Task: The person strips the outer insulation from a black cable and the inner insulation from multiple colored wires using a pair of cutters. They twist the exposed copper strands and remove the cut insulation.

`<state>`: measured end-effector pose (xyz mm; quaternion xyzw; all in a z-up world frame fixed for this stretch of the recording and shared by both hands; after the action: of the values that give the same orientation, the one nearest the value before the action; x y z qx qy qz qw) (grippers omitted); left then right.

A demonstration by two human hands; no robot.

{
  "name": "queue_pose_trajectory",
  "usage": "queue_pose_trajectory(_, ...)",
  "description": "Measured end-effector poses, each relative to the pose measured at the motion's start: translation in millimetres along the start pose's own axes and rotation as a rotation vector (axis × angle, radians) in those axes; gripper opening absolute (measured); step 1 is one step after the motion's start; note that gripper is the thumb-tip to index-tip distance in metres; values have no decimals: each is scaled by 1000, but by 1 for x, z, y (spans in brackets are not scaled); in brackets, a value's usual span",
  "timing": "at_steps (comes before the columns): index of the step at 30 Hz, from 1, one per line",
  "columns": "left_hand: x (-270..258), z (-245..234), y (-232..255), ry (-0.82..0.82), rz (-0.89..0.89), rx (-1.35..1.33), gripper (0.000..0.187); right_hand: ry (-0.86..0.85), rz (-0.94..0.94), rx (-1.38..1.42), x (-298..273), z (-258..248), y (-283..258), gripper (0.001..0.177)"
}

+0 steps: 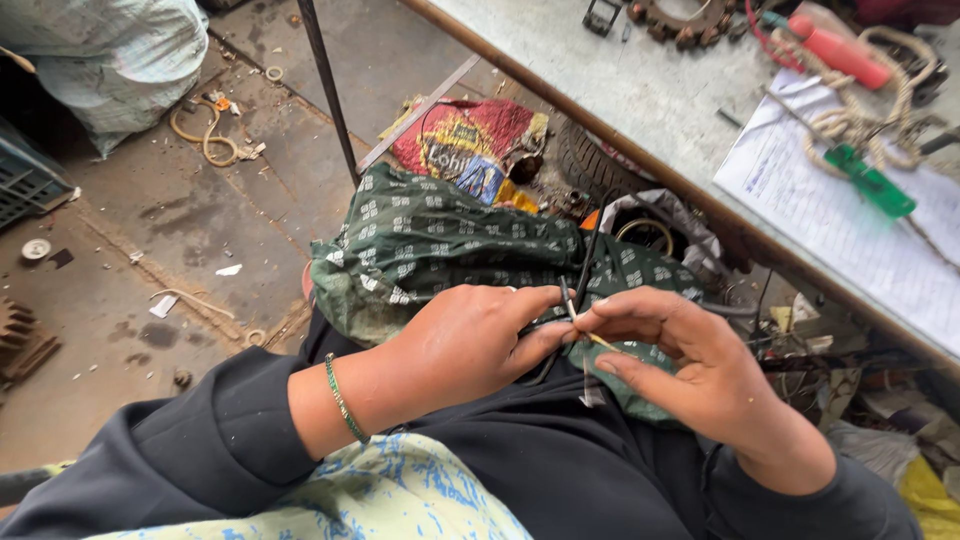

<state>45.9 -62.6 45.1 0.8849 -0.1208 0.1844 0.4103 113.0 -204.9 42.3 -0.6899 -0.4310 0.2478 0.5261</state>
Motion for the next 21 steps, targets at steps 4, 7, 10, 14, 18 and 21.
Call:
queue_pose_trajectory(4, -1, 1, 0, -13, -27, -15, 32, -54, 39, 63, -2, 3, -3, 58)
queue_pose_trajectory(7, 2, 4, -3, -58, -63, -21, 31, -90, 6, 76, -4, 5, -11, 59)
queue_pose_trajectory(10, 2, 4, -1, -58, -40, -19, 30, -6, 54, 65, -3, 0, -3, 49)
queue_pose_trajectory(14, 2, 8, -1, -93, -50, -5, 30, 79, -33, -86, -3, -4, -9, 35)
queue_pose_trajectory(18, 3, 5, 0, -69, -39, -32, 31, 87, -119, -141, -3, -5, -24, 28)
queue_pose_trajectory(21, 3, 6, -2, -99, -57, -45, 30, 94, -209, -165, -1, -5, -38, 22)
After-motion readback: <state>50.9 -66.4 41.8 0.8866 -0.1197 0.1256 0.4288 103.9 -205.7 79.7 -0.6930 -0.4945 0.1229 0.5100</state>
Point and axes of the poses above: each hand's wrist, its own x-axis towards the middle knuckle, its own z-axis out of the palm, y = z × x, the point moved 10 cm from there along x, towards the middle knuckle, and after that the axes turned 1 degree about y, right-handed, at the moved point
